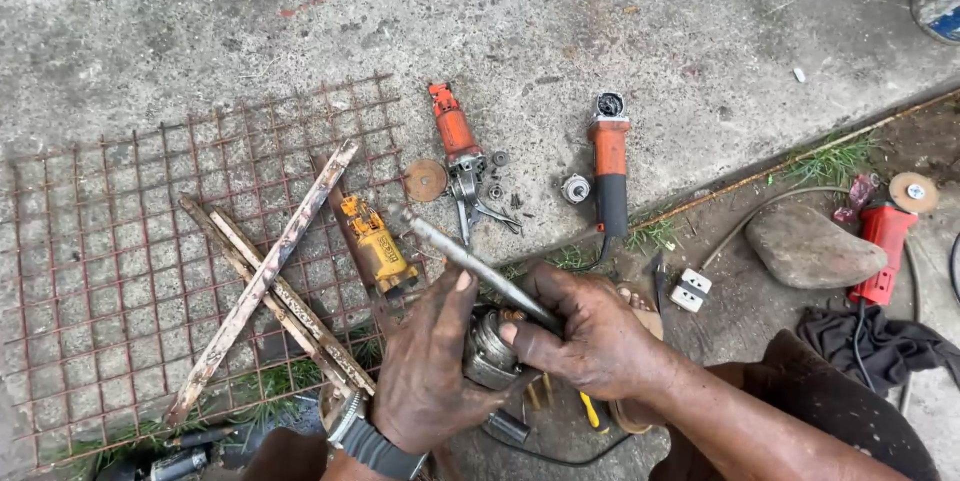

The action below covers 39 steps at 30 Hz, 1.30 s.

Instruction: Disassembling a motor housing to remove internal components and using an angle grinder to modify a rubber part.

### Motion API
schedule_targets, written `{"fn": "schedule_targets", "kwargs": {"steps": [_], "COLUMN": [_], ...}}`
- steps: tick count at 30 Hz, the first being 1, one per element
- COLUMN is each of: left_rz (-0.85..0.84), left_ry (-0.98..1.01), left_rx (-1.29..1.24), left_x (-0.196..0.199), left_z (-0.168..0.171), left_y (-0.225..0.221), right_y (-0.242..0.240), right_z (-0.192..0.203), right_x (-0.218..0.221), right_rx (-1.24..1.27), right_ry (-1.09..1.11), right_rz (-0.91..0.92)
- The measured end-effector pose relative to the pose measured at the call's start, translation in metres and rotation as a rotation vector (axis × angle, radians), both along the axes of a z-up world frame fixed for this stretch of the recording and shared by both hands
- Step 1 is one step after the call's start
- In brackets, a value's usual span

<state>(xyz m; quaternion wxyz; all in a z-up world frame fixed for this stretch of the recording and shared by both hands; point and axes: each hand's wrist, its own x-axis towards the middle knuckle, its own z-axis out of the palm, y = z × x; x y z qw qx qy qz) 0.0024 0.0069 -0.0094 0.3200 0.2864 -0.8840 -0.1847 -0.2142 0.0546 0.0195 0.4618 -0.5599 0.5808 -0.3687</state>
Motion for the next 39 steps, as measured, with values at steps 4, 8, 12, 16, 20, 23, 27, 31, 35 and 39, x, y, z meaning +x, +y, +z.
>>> {"fn": "schedule_targets", "kwargs": {"steps": [4,8,12,16,20,23,27,31,35,39], "left_rz": [-0.048,0.181,0.453,0.390,0.211,0.287,0.266,0.468,0.338,0.210], "left_ry": [0.046,0.518,1.057,1.505,1.454,1.434,1.573,1.452,1.504,1.554], "left_rx": [0.027,0.628,1.432,1.979,1.748,1.497,1.307,1.113,1.096,1.127], "left_x": [-0.002,-0.012,-0.036,-0.051,-0.040,-0.030,-0.009,0.010,0.013,0.015], "left_z": [0.007,0.036,0.019,-0.003,0.004,0.004,0.011,0.006,0.014,0.017], "left_y": [-0.001,-0.002,0.013,0.021,0.012,0.001,-0.021,-0.039,-0.041,-0.041], "right_y": [0.002,0.006,0.007,-0.001,-0.011,-0.003,0.016,0.031,0.030,0.028], "right_z": [0.008,0.004,0.003,0.005,-0.005,-0.011,-0.010,-0.008,-0.007,-0.002], "right_x": [0.000,-0.007,-0.014,-0.017,-0.022,-0.027,-0.034,-0.035,-0.032,-0.040], "right_rx": [-0.041,-0.150,-0.198,-0.271,-0.446,-0.366,-0.134,-0.073,0.007,0.005], "right_ry": [0.164,0.300,0.318,0.285,0.146,0.098,0.063,-0.011,-0.003,0.041], "right_rz": [0.038,0.000,0.049,0.150,0.116,0.040,-0.031,-0.017,0.036,0.072]}}
